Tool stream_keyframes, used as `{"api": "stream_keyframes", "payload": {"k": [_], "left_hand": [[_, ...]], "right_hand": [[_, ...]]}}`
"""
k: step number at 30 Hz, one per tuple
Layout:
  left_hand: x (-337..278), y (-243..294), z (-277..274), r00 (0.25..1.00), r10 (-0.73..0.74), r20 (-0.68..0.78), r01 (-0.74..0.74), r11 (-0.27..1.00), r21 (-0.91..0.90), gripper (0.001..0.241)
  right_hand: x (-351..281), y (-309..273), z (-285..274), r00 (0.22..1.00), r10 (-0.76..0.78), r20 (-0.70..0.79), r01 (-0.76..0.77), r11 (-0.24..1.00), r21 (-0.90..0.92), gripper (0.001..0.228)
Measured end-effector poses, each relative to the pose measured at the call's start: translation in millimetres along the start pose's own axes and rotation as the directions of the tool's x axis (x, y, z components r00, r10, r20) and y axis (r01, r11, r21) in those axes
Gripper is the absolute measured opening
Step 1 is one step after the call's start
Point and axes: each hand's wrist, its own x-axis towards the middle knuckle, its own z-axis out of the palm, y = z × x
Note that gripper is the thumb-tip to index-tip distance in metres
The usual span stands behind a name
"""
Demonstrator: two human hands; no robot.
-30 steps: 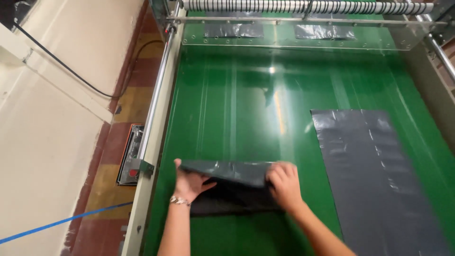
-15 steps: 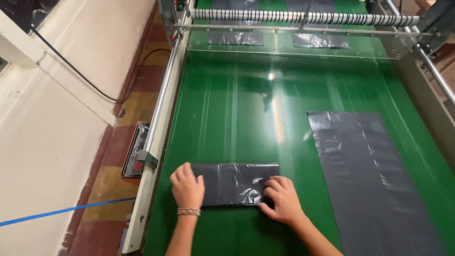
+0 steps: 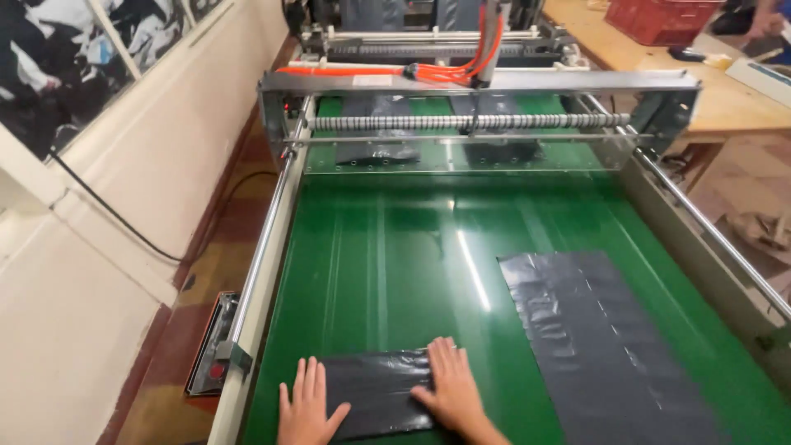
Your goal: Folding plastic bags as they are produced by a machine and stacking them into a plastic crate.
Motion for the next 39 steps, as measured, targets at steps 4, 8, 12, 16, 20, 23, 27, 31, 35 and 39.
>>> {"api": "stream_keyframes", "payload": {"k": [4,8,12,16,20,23,27,31,35,39], "left_hand": [[-45.8,-24.9,1.2,0.846,0.486,-0.219,-0.519,0.845,-0.132,0.077],[-38.9,-3.7,-57.8,0.628,0.638,-0.446,-0.641,0.749,0.167,0.013],[-51.4,36.9,-77.1,0.661,0.744,-0.096,-0.740,0.625,-0.249,0.005],[-37.6,55.5,-68.1,0.683,0.697,0.217,-0.204,0.467,-0.860,0.034],[-19.5,31.4,32.9,0.411,0.595,0.690,0.835,0.059,-0.548,0.080],[-36.3,42.7,-33.2,0.694,0.252,0.675,0.648,0.191,-0.737,0.038],[-46.8,71.9,-4.7,0.981,-0.087,0.174,0.181,0.738,-0.651,0.024],[-49.9,74.3,-20.0,0.934,-0.211,0.288,0.337,0.787,-0.517,0.027],[-66.8,40.9,-14.5,0.846,-0.314,0.430,0.492,0.771,-0.404,0.045],[-55.0,103.2,-28.4,0.957,-0.133,-0.258,0.066,0.965,-0.254,0.049]], "right_hand": [[-20.5,21.7,1.9,0.984,0.059,-0.165,-0.101,0.960,-0.263,0.100],[-34.6,-86.8,-20.2,0.976,-0.210,-0.062,0.219,0.936,0.275,0.104],[-97.8,-120.9,36.5,0.908,-0.415,-0.054,0.395,0.807,0.440,0.076],[-173.6,-115.1,23.5,0.996,-0.073,0.051,-0.038,0.168,0.985,0.041],[-162.6,-97.6,10.3,0.948,0.217,0.233,-0.283,0.236,0.930,0.033],[-135.4,-86.7,12.6,0.750,0.459,0.476,-0.459,-0.158,0.874,0.021],[-117.9,-68.4,13.5,0.595,0.245,0.765,-0.498,-0.635,0.590,0.012],[-143.4,-47.8,-64.2,0.635,0.284,0.718,-0.608,-0.389,0.692,0.046],[-223.0,65.6,-142.6,0.667,0.562,0.489,-0.464,-0.200,0.863,0.041],[-313.6,208.1,-174.7,0.410,0.912,-0.011,-0.882,0.399,0.250,0.038]]}}
